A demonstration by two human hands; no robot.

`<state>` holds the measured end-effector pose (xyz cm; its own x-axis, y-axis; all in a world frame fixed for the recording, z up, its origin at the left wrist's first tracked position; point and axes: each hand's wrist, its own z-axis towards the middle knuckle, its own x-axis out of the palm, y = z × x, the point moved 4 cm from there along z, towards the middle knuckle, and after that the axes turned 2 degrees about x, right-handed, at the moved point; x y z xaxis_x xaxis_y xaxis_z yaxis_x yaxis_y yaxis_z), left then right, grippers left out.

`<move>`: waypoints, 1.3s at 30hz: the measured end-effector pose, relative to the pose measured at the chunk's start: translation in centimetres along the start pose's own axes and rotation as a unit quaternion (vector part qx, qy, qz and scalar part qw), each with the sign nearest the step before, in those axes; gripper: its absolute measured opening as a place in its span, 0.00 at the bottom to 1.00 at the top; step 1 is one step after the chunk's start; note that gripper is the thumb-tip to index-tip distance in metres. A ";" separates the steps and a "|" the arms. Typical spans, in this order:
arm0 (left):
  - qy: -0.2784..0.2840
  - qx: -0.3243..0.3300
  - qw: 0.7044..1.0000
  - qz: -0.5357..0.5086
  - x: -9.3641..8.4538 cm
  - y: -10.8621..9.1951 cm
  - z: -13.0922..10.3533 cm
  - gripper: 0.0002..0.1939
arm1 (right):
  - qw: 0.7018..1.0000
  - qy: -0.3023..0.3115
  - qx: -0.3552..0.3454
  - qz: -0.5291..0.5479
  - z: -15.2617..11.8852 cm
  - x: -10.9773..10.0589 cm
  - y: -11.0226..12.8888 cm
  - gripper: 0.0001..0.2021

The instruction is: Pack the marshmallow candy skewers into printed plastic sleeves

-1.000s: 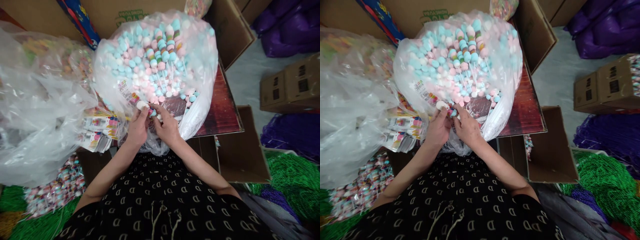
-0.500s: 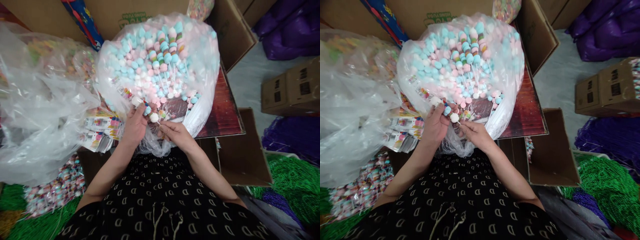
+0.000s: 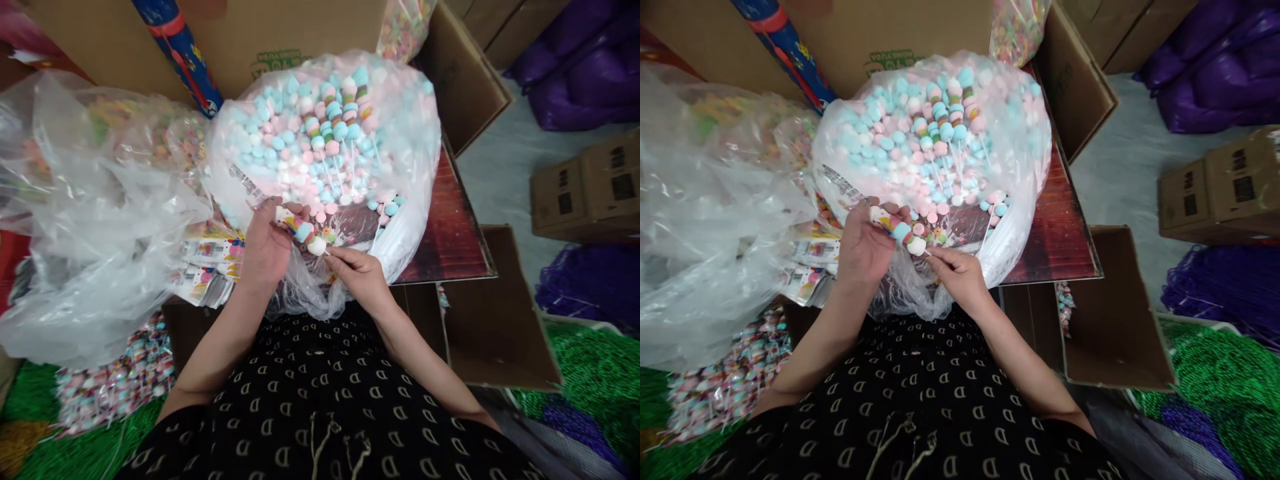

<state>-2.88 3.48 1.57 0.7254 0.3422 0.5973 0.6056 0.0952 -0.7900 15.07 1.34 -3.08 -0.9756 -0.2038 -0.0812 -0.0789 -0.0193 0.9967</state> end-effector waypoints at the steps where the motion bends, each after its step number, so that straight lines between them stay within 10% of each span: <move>1: 0.000 -0.005 1.000 -0.003 0.1 0.2 -0.1 0.11 | 0.999 -0.017 -0.025 -0.029 -0.2 0.0 0.2 0.11; 12: -0.006 0.001 0.999 0.045 1.1 1.2 -1.3 0.13 | 0.925 -0.114 -0.226 -0.285 -1.0 0.4 0.8 0.13; 23: 0.025 -0.052 0.998 0.020 0.6 2.0 -1.2 0.16 | 0.990 -0.064 -0.101 -0.078 0.0 0.9 0.4 0.10; 39: -0.064 -0.048 0.997 -0.015 -1.5 0.4 1.3 0.10 | 0.982 -0.049 -0.125 -0.133 1.0 0.1 0.5 0.09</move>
<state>-4.10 4.19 0.15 0.6618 0.4579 0.5936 0.6600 0.0197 -0.7510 14.68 2.28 -2.54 -0.9432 -0.0632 -0.3261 -0.2934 -0.3016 0.9071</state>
